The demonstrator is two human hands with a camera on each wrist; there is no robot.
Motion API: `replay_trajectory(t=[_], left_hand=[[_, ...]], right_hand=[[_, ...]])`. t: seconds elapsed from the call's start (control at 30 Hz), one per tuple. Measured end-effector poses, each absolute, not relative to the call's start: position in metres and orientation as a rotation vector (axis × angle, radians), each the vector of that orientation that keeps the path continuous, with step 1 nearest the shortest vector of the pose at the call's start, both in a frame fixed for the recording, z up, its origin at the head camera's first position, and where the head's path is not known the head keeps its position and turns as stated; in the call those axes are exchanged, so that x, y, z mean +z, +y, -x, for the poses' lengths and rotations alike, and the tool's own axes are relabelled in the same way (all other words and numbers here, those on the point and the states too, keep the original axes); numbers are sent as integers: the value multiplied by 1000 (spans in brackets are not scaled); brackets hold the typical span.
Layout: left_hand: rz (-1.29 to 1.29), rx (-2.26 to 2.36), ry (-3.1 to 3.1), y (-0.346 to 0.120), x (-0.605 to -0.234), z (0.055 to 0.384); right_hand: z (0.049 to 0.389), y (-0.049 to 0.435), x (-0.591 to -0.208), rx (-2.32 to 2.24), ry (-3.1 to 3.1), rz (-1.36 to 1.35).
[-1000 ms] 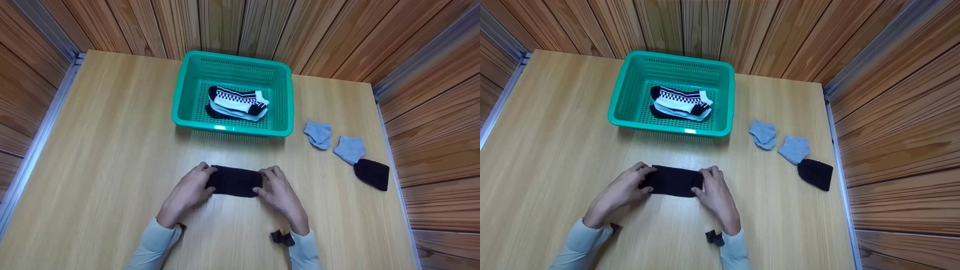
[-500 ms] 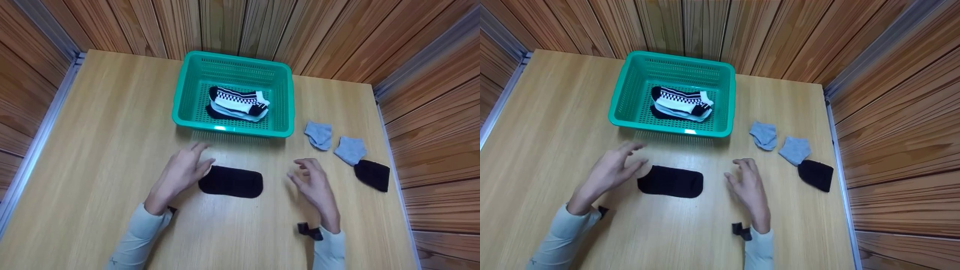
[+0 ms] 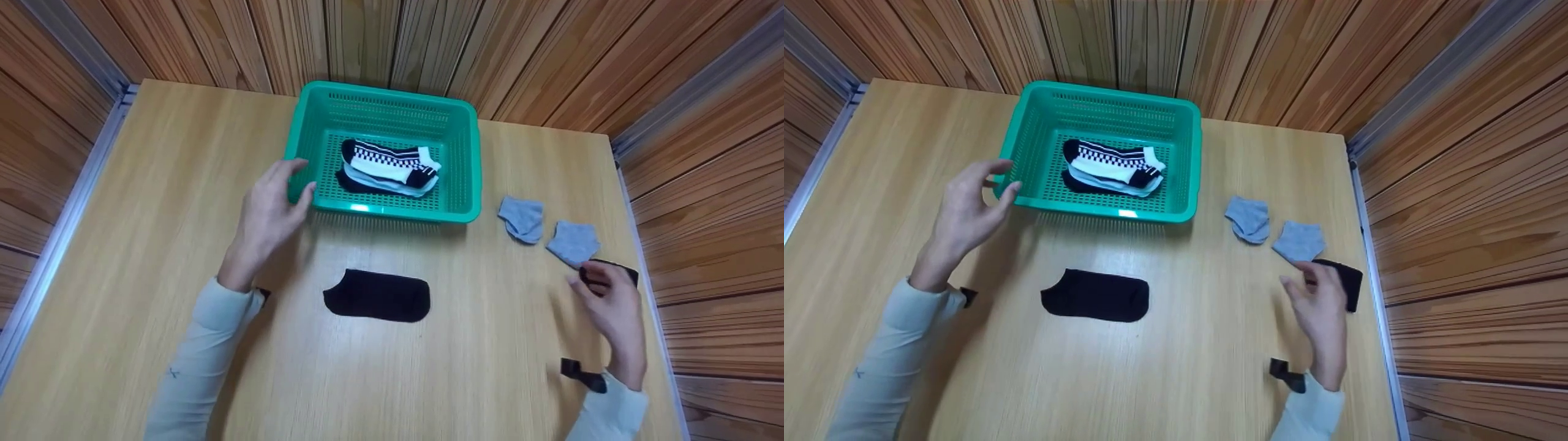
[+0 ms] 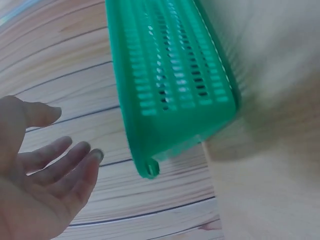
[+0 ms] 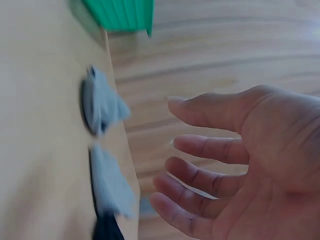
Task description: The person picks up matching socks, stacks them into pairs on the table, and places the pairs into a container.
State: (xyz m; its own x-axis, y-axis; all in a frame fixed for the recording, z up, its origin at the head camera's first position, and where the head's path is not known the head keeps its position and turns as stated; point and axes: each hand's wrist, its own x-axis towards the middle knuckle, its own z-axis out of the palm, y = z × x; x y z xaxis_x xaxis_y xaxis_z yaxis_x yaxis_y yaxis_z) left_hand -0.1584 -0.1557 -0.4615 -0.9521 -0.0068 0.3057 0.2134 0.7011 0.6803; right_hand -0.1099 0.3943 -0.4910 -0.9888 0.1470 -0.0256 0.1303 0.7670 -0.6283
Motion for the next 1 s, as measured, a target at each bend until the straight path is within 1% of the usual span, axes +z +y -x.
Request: replay_trajectory(t=[0.3, 0.47, 0.83, 1.0], left_hand=[[101, -1096, -2660, -164, -468, 188], [51, -1053, -2742, -169, -470, 203], [34, -953, -2873, -172, -478, 235], [15, -943, -2920, -170, -483, 246]], right_hand=[[116, 453, -496, 945, -2969, 495], [121, 475, -506, 937, -3082, 564], [133, 483, -530, 1083, -3183, 547], [136, 483, -535, 1055, -3177, 551]])
